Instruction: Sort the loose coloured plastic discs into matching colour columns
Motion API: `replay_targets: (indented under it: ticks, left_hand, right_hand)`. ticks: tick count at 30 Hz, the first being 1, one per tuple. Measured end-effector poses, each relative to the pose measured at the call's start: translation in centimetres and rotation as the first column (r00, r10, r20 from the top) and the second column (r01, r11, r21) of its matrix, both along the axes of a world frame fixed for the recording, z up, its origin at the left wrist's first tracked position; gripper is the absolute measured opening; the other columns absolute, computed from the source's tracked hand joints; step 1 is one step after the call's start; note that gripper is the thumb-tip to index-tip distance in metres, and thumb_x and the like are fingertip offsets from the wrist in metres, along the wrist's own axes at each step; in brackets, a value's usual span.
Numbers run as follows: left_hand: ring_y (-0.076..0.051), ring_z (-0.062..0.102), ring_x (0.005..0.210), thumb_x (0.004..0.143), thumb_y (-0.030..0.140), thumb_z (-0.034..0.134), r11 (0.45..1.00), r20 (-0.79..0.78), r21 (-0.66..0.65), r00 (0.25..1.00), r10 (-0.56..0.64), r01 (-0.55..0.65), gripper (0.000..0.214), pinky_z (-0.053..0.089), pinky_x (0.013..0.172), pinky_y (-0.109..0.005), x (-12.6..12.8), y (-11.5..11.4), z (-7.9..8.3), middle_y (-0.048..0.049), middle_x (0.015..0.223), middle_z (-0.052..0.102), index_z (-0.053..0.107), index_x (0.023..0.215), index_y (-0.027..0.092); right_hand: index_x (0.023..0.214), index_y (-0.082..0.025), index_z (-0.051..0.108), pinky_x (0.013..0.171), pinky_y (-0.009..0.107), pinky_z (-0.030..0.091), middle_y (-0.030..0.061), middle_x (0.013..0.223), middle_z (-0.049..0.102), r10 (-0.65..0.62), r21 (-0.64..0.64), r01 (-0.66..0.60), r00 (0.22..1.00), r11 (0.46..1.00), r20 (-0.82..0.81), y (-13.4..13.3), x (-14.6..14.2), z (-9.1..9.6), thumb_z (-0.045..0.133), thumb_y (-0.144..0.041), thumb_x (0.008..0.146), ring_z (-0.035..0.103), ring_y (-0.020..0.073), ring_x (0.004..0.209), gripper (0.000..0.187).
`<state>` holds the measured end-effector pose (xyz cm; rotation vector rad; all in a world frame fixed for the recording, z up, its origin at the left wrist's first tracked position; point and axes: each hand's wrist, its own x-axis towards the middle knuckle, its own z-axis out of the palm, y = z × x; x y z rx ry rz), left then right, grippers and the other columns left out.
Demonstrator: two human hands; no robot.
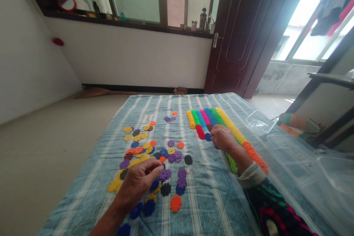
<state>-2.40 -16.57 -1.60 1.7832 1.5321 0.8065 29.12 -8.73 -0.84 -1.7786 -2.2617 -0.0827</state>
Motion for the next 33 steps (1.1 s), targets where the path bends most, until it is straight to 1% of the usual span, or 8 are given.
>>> replay_targets:
  ticks: [3, 7, 11, 16, 20, 27, 33]
  left_hand:
    - [-0.015, 0.054, 0.062, 0.078, 0.051, 0.057, 0.999, -0.026, -0.002, 0.999, -0.036, 0.036, 0.036, 0.046, 0.063, -0.026, 0.3, -0.1, -0.1, -0.0017, 0.066, 0.062, 0.066, 0.066, 0.019]
    - [-0.015, 0.052, 0.061, 0.079, 0.049, 0.056, 0.999, -0.041, 0.008, 0.998, -0.051, 0.051, 0.035, 0.045, 0.06, -0.025, 0.4, -0.1, -0.2, -0.0011, 0.064, 0.06, 0.065, 0.065, 0.019]
    - [-0.014, 0.053, 0.061, 0.08, 0.047, 0.056, 0.998, -0.042, 0.027, 0.998, -0.054, 0.055, 0.034, 0.045, 0.06, -0.025, 0.3, -0.1, -0.3, -0.0012, 0.064, 0.061, 0.065, 0.065, 0.018]
    - [-0.014, 0.055, 0.061, 0.08, 0.045, 0.057, 0.997, -0.026, 0.044, 0.998, -0.057, 0.058, 0.032, 0.045, 0.06, -0.023, 0.3, -0.2, -0.3, -0.0008, 0.065, 0.063, 0.066, 0.066, 0.018]
    - [-0.012, 0.053, 0.057, 0.079, 0.044, 0.059, 0.995, -0.017, 0.078, 0.998, -0.055, 0.056, 0.031, 0.044, 0.057, -0.022, 0.3, -0.2, -0.5, 0.0, 0.063, 0.062, 0.065, 0.064, 0.018]
    - [-0.012, 0.053, 0.057, 0.081, 0.043, 0.058, 0.992, -0.057, 0.107, 0.997, -0.058, 0.064, 0.031, 0.044, 0.058, -0.021, 0.1, -0.1, -0.8, 0.0004, 0.063, 0.063, 0.066, 0.064, 0.018]
    - [-0.012, 0.055, 0.058, 0.081, 0.042, 0.056, 0.991, -0.082, 0.112, 0.995, -0.06, 0.069, 0.03, 0.045, 0.059, -0.021, 0.0, 0.1, -1.0, 0.0006, 0.063, 0.064, 0.066, 0.065, 0.019]
  right_hand:
    - [0.07, -0.02, 0.073, 0.07, 0.03, 0.038, 0.0072, 0.087, 0.068, -0.009, -0.037, 0.01, 1.0, 0.999, 0.02, 0.5, 0.4, -1.0, 0.06, -0.014, 0.083, 0.062, 0.0218, 0.084, 0.019]
    - [0.073, -0.02, 0.073, 0.072, 0.029, 0.037, 0.0074, 0.092, 0.069, -0.019, -0.071, 0.022, 0.999, 0.997, 0.043, 0.9, 0.0, -1.9, 0.061, -0.014, 0.083, 0.061, 0.0224, 0.091, 0.017]
    - [0.077, -0.019, 0.074, 0.074, 0.03, 0.036, 0.0086, 0.096, 0.069, -0.049, -0.082, 0.054, 0.997, 0.995, 0.06, 1.1, 0.0, -2.2, 0.057, -0.016, 0.086, 0.06, 0.0227, 0.096, 0.019]
    - [0.085, -0.019, 0.074, 0.076, 0.03, 0.035, 0.0079, 0.099, 0.068, -0.087, -0.097, 0.094, 0.993, 0.991, 0.075, 1.3, 0.3, -2.4, 0.053, -0.019, 0.09, 0.059, 0.0214, 0.098, 0.022]
    - [0.089, -0.018, 0.074, 0.076, 0.031, 0.035, 0.0087, 0.102, 0.068, -0.117, -0.105, 0.126, 0.989, 0.986, 0.087, 1.5, 0.3, -2.8, 0.054, -0.022, 0.091, 0.059, 0.0223, 0.099, 0.02]
    - [0.09, -0.018, 0.074, 0.078, 0.031, 0.034, 0.0084, 0.102, 0.068, -0.148, -0.084, 0.154, 0.986, 0.984, 0.081, 1.6, 0.3, -3.3, 0.058, -0.025, 0.091, 0.058, 0.022, 0.1, 0.017]
    - [0.091, -0.017, 0.073, 0.084, 0.031, 0.033, 0.0097, 0.104, 0.067, -0.144, -0.011, 0.145, 0.989, 0.989, 0.035, 1.1, -0.4, -2.9, 0.06, -0.024, 0.091, 0.055, 0.0235, 0.106, 0.015]
